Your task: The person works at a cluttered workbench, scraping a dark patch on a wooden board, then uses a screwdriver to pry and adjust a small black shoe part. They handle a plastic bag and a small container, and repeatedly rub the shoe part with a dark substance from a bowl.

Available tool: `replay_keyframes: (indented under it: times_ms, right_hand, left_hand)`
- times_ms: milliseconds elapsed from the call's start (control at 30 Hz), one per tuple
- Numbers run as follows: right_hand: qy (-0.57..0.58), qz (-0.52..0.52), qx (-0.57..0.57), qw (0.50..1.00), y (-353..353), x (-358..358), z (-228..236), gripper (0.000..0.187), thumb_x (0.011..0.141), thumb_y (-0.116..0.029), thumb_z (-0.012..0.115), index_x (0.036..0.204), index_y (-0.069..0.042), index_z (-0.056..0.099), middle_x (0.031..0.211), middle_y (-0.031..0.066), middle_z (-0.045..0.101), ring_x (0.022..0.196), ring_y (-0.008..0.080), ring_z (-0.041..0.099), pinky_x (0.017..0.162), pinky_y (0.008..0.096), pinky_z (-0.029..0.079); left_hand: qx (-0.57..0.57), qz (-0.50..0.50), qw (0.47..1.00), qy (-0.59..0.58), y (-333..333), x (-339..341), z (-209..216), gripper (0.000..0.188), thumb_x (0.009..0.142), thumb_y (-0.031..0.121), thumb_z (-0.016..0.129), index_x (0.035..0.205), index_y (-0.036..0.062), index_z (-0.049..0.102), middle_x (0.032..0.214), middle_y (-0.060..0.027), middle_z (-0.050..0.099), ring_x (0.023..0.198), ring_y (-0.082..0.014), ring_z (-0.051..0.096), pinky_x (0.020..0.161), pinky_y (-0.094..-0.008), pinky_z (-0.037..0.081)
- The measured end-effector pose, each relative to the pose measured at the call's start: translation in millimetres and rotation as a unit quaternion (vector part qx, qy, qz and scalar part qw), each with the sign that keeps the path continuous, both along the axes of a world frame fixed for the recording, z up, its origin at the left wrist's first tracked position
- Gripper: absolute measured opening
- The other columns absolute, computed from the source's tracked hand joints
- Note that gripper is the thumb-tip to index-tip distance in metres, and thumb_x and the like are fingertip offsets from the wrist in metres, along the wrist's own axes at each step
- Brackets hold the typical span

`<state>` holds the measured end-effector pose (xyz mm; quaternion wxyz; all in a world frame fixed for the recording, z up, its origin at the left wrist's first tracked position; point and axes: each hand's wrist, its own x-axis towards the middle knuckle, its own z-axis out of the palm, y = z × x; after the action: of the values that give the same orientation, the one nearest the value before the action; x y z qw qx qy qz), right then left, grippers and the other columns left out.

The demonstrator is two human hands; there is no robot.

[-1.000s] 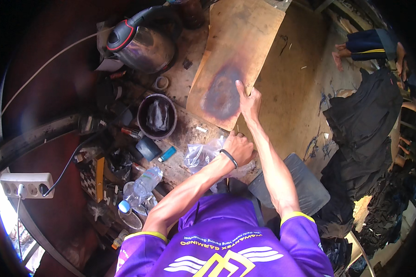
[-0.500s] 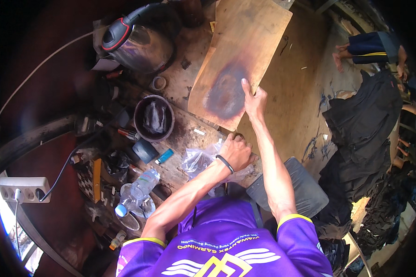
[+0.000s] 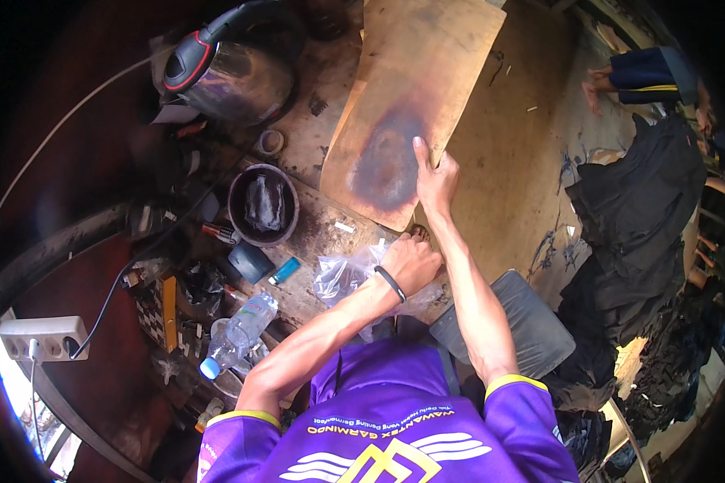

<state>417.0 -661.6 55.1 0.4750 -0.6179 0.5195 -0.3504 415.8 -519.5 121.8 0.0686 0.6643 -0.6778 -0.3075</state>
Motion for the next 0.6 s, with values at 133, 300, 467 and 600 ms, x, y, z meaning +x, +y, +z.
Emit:
replay_keyframes:
  times_ms: [133,300,467,600]
  right_hand:
    - [0.026,-0.002,-0.010,1.000,4,4,3,0.063,0.095,-0.049,0.073,0.066,0.004,0.058,0.056,0.0192,0.057,0.050,0.0249,0.052,0.054,0.0456,0.044]
    - [0.037,-0.033,0.006,0.999,10,3,-2,0.063,0.096,-0.050,0.071,0.069,0.007,0.060,0.058,0.0223,0.058,0.051,0.0304,0.055,0.055,0.0473,0.045]
    - [0.028,-0.012,-0.003,1.000,9,-1,-7,0.062,0.097,-0.048,0.070,0.077,0.010,0.065,0.066,0.0282,0.063,0.060,0.0365,0.065,0.059,0.0481,0.049]
    - [0.007,0.010,0.021,1.000,9,-2,-5,0.059,0.098,-0.045,0.070,0.081,0.011,0.067,0.070,0.0286,0.066,0.064,0.0373,0.068,0.062,0.0488,0.050]
  left_hand:
    - [-0.001,-0.010,1.000,-0.013,1,1,0,0.025,0.087,0.027,0.067,0.081,0.0035,0.074,0.082,-0.0151,0.073,0.083,-0.0316,0.072,0.081,-0.0431,0.055]
    - [-0.026,0.008,0.999,0.023,2,1,2,0.027,0.087,0.027,0.070,0.088,0.0009,0.073,0.089,-0.0144,0.073,0.086,-0.0319,0.071,0.081,-0.0446,0.055]
    - [-0.012,0.075,0.982,0.173,4,19,31,0.020,0.087,0.020,0.073,0.097,0.0018,0.072,0.096,-0.0153,0.071,0.088,-0.0358,0.070,0.079,-0.0468,0.057]
    - [-0.145,0.161,0.975,0.048,-15,70,49,0.019,0.084,0.014,0.074,0.098,0.0029,0.068,0.094,-0.0164,0.065,0.089,-0.0368,0.066,0.077,-0.0454,0.056]
